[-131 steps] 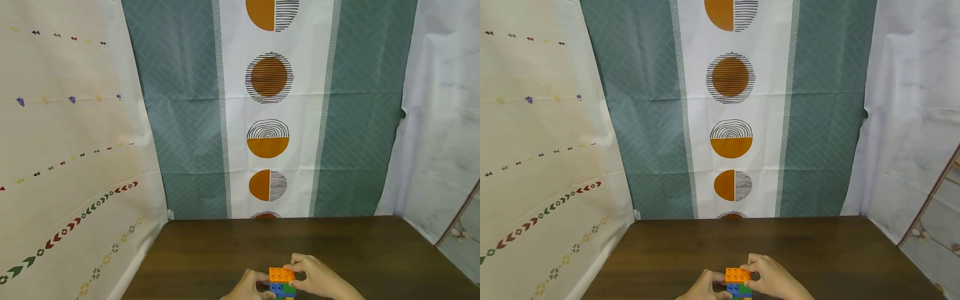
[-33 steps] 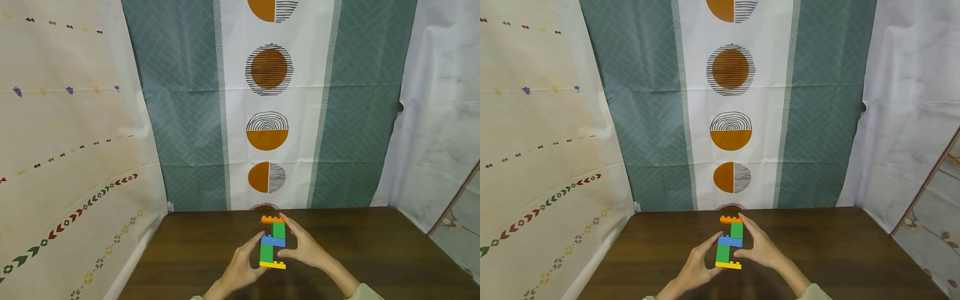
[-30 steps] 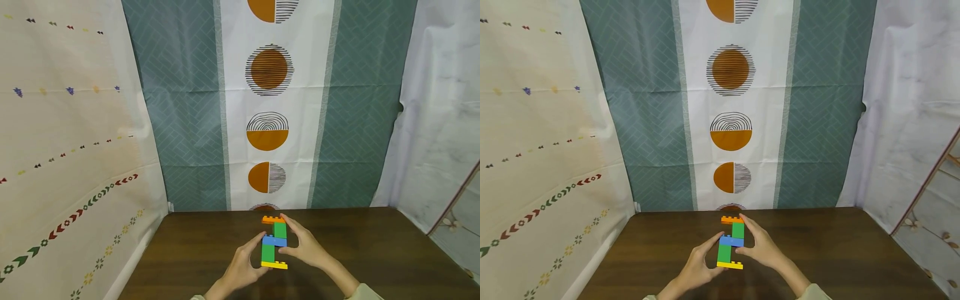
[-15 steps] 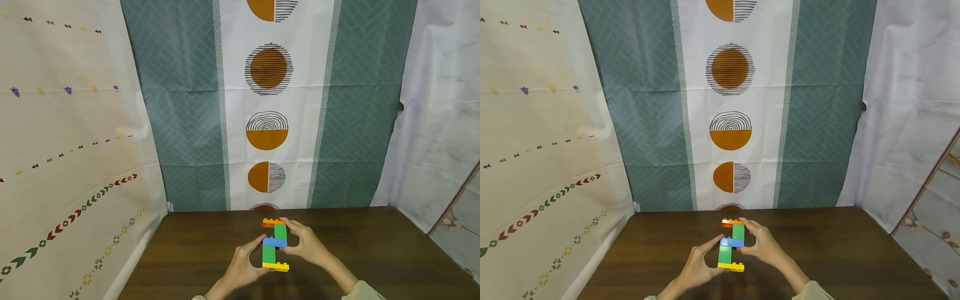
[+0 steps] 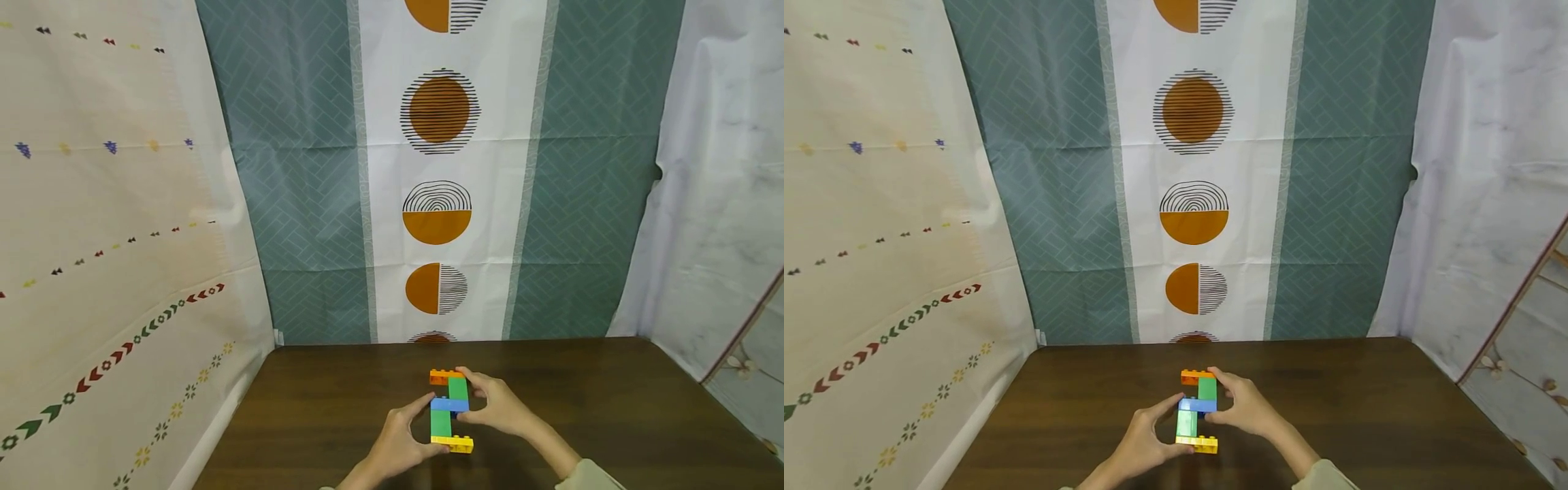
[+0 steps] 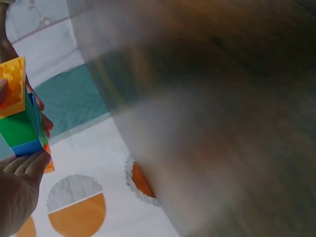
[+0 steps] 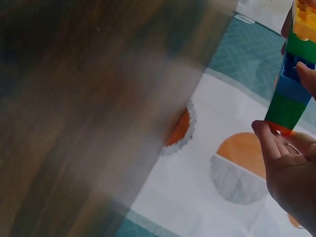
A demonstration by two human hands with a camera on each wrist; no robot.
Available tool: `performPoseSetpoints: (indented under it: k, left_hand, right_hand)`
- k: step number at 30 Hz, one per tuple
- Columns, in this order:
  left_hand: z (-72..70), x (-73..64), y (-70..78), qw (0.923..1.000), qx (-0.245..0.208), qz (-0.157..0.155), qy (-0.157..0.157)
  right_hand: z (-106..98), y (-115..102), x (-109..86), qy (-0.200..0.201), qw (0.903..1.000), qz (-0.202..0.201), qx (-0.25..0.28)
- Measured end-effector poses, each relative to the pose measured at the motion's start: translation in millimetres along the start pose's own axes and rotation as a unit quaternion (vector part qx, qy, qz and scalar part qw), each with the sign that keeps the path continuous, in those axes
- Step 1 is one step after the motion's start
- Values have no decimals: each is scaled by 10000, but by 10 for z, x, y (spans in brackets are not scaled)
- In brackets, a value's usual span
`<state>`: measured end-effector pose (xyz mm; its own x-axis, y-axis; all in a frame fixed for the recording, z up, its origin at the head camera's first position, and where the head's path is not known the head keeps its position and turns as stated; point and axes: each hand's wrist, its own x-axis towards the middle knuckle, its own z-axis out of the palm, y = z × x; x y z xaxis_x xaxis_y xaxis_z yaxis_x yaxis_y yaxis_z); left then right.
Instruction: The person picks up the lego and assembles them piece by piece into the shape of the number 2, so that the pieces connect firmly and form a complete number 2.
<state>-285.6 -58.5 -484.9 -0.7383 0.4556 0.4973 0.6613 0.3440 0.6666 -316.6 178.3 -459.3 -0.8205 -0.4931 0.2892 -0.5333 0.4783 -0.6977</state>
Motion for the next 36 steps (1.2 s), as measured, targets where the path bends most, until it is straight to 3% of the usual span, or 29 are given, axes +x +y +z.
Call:
performPoseSetpoints:
  k: [8, 19, 27, 36]
  left_hand:
    - [83, -43, -136, 9946, 264, -784, -621]
    - [177, -90, -187, 9806, 360, -1655, -991]
    - [236, -112, -218, 9725, 530, -1920, -1208]
    - [265, -83, -245, 9674, 823, -2067, -1211]
  right_hand:
    - [148, 115, 15, -534, 9969, 572, 18]
    - [282, 239, 0, -936, 9909, 968, -76]
    - [411, 303, 16, -1040, 9885, 989, -474]
    - [497, 296, 73, -914, 9882, 1132, -479]
